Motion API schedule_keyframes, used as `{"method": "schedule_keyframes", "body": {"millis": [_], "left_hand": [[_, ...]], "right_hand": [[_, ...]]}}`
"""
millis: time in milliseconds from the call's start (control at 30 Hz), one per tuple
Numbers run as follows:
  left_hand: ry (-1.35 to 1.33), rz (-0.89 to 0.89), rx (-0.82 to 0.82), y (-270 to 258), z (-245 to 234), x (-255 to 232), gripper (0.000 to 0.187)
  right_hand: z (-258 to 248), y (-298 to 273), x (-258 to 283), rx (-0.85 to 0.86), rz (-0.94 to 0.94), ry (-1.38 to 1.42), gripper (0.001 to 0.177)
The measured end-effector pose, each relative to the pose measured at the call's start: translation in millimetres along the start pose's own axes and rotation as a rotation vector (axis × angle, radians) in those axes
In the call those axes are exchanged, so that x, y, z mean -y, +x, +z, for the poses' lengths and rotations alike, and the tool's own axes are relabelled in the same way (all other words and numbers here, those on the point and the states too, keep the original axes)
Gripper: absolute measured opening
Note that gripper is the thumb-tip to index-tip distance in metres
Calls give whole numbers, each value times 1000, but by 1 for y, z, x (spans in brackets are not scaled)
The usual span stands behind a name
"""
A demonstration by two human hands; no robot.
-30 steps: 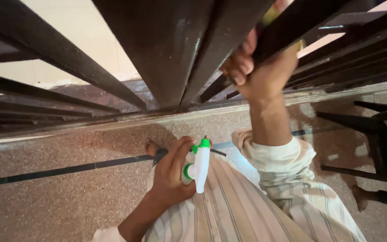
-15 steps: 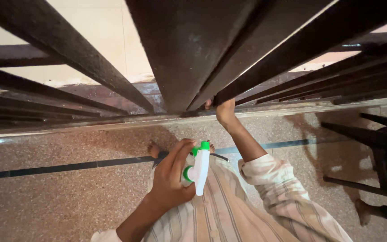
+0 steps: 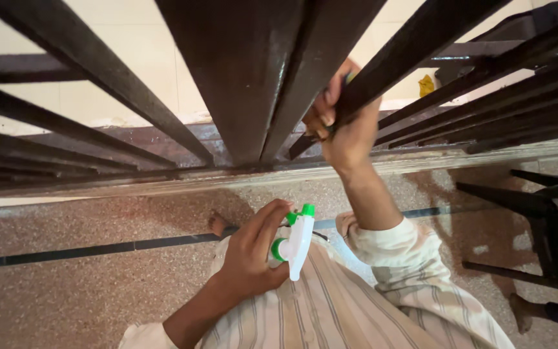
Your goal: The person cleans the bars of a dark-colored metal gate by spraying them with a liquid from a spray bottle and wiping them down with a multi-colored cloth, repeating the process across different sections of the gate.
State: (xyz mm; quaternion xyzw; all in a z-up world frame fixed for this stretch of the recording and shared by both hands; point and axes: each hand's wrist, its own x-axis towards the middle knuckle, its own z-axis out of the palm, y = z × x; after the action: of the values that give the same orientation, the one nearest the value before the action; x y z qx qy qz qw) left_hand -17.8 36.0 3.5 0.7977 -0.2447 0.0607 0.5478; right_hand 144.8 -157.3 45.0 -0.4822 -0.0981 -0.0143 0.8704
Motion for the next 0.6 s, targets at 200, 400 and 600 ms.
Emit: {"method": "schedule_keyframes", "body": {"millis": [200, 400, 600], "left_hand": [[22, -8, -25, 2, 7, -6, 76], [-15, -7, -62, 4, 25, -12, 76], [8, -66, -106, 2, 59, -26, 77]], "right_hand": [[-85, -25, -128, -199, 322, -31, 47], [-108, -33, -149, 12, 246, -131, 45], [-37, -18, -61, 50, 216, -118, 42]]}}
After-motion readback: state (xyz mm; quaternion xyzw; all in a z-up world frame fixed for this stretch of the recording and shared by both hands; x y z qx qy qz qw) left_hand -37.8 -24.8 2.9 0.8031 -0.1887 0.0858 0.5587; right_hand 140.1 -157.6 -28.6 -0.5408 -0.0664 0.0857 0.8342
